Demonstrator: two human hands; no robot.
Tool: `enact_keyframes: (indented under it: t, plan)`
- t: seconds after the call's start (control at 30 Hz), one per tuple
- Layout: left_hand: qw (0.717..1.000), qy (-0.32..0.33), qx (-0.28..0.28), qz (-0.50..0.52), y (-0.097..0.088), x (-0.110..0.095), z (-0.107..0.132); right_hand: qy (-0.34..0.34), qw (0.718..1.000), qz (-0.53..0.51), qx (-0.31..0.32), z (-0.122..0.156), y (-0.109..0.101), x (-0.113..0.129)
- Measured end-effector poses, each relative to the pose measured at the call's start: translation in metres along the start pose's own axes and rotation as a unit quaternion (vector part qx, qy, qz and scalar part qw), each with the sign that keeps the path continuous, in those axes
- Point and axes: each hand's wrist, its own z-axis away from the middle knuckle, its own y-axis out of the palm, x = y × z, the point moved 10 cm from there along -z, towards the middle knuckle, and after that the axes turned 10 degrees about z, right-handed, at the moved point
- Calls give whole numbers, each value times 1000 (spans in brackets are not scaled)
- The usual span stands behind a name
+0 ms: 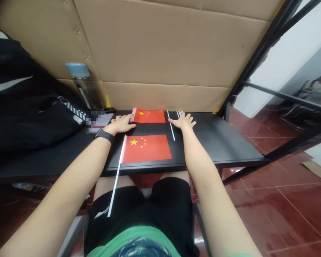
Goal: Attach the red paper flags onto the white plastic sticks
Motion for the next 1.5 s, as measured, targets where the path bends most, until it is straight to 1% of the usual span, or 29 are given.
enact_keyframes:
  t: [0.1, 0.27, 0.4, 0.73, 0.9, 1.2, 1.4, 1.5]
  plan:
    - [1000, -5, -2, -2, -2, 0, 1, 9, 1000, 9, 1, -1, 1, 0]
    - [1000, -9, -3, -3, -5, -1, 4, 36, 999, -15, -9, -5, -2, -13]
    - [1000, -7, -1, -3, -6, -2, 6, 35, 999, -29, -15, -8, -3, -20]
    - [1000, 0, 3, -1, -6, -4, 7, 22, 998, -44, -46, -20, -2, -26]
    - [1000, 1, 5, -7, -5, -4, 6, 19, 998, -46, -46, -22, -2, -27]
    - [1000, 11, 7, -9, -10, -12, 13, 15, 998, -45, -45, -19, -3, -20]
    - [1000, 8, 15, -14, -9, -12, 15, 17, 998, -47, -38, -16, -3, -19]
    - [1000, 11, 7, -14, -11, -11, 15, 18, 997, -42, -58, -13, -9, -19]
